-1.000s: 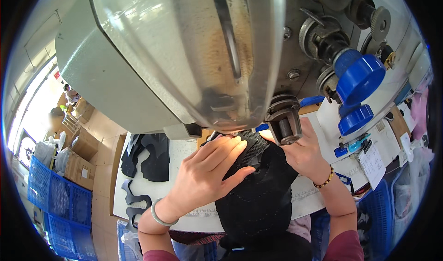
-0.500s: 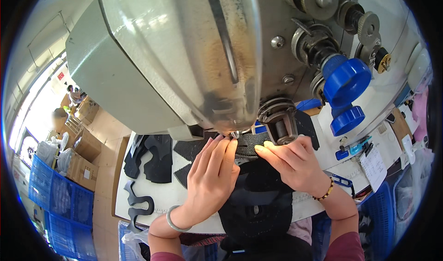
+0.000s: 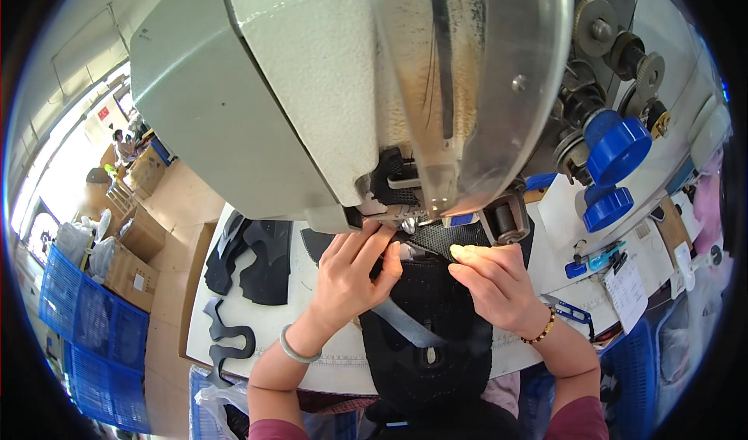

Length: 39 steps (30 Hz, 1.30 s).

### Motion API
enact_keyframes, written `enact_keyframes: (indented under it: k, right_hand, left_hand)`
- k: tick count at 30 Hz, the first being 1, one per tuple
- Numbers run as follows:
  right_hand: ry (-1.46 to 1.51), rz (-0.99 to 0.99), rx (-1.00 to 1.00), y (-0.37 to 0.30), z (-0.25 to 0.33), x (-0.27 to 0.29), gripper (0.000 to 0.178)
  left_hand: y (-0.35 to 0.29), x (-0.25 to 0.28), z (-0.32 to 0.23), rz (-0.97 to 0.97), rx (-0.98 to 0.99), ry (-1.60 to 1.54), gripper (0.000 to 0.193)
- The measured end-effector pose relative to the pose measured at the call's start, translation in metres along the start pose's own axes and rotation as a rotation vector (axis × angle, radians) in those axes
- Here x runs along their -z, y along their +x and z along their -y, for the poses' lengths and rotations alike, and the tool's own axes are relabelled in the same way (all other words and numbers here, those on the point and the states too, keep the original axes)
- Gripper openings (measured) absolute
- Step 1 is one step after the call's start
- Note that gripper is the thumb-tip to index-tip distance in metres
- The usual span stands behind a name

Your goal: The person stitches pieces of a black shoe upper together by hand-feeding and aligning them under the needle of an industrial sewing machine.

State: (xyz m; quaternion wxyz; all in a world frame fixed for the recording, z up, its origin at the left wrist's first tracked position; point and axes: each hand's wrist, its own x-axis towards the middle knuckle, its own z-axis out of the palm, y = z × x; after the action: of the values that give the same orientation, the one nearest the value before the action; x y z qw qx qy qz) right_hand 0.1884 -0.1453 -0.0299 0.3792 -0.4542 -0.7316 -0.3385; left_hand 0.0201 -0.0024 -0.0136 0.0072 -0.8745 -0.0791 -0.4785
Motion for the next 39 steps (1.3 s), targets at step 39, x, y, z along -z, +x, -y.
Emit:
enact_keyframes:
  k: [39]
  right_hand:
    - [0.056, -0.035, -0.247, 0.006, -0.02, -0.009, 0.036]
  left_hand:
    - [-0.001, 0.014, -0.025, 0.111, -0.081, 0.088, 0.048]
